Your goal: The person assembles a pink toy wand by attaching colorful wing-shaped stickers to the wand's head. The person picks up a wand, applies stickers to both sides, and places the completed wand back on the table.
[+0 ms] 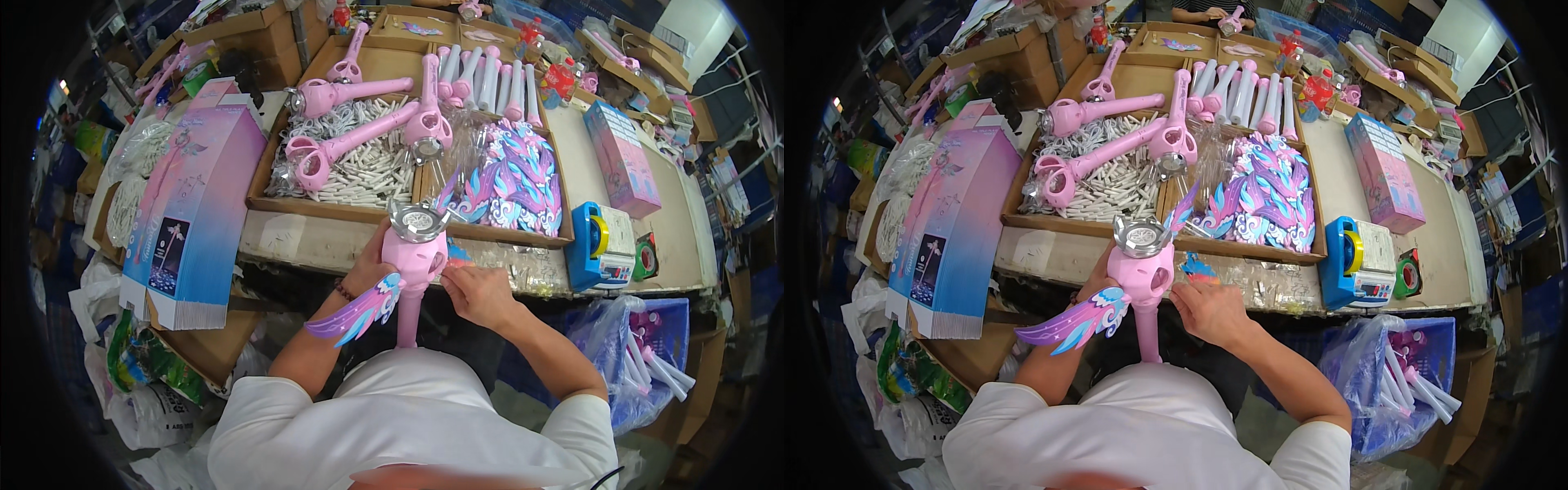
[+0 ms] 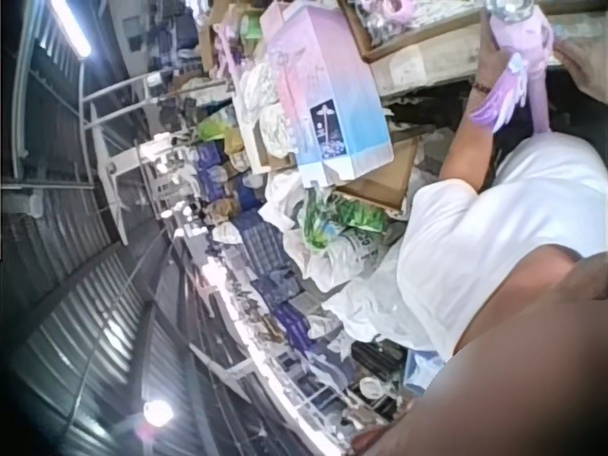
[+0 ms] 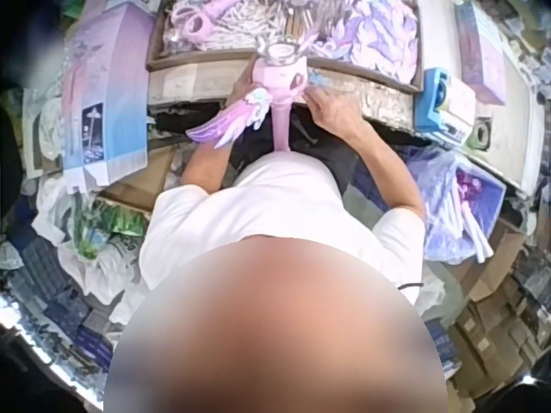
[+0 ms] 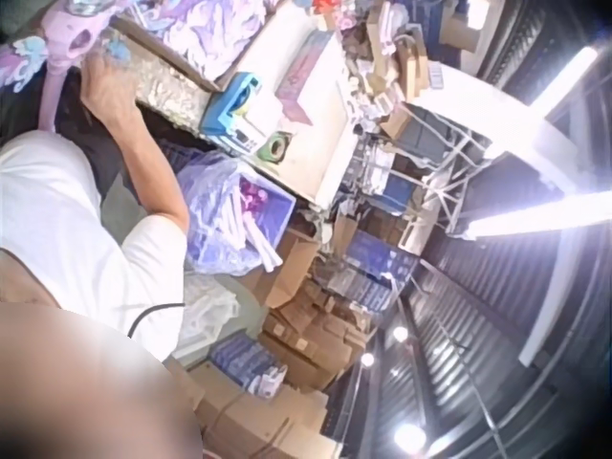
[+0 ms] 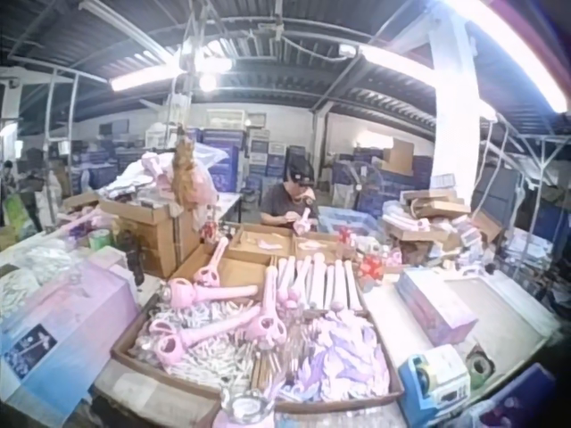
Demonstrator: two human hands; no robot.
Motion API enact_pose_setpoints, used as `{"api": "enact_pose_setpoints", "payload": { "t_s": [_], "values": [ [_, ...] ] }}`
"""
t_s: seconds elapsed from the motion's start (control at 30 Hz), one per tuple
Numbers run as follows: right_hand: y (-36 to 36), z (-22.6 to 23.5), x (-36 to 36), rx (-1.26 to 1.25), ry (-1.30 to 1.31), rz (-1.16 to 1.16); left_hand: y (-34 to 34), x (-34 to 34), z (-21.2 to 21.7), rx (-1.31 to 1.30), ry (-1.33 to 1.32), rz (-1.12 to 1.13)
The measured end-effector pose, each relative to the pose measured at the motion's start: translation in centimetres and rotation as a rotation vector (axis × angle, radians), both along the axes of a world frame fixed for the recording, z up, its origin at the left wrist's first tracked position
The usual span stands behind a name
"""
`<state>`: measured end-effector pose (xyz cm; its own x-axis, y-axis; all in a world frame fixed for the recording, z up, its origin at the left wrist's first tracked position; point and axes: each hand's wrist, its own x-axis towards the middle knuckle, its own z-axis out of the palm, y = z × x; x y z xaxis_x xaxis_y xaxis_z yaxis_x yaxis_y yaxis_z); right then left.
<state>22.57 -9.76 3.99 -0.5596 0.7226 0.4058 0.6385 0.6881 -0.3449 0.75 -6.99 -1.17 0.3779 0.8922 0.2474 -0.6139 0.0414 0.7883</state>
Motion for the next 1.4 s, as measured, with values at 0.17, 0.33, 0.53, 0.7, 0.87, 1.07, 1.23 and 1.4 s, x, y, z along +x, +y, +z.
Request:
{"api": "enact_pose_setpoints", "payload": {
  "t_s": [0.17,0.33,0.53,0.7,0.87,1.07,1.23,1.4],
  "values": [
    [-0.4,0.5,0.0,-0.295,0.187,-0.053,-0.5,0.6,0.4,-0.092,-0.016,0.037],
    [-0.5,-0.6,0.8,-0.653,0.327,-0.114,-0.3,0.9,0.7,-0.066,0.038,0.023],
    [-0.2,1.0,1.2,-0.976,0.397,-0.124,-0.4,1.2,0.9,0.031,0.049,-0.033],
    [1.1,1.2,2.2,-1.524,0.65,-0.12,-0.5,1.3,0.9,0.053,0.032,-0.046],
    [0.9,0.9,2.4,-1.998,0.938,-0.146,-0.4,1.3,0.7,0.058,0.056,-0.048],
    [-0.2,0.5,2.0,-1.103,0.446,0.059,-0.5,1.7,1.0,0.027,0.039,-0.07],
    [-0.4,0.6,2.3,-0.662,0.147,0.084,-0.4,1.8,1.2,0.063,0.084,-0.076],
    [-0.4,1.1,2.1,-0.348,-0.095,0.06,-0.1,1.8,1.0,0.023,0.027,-0.088]
  ]
}}
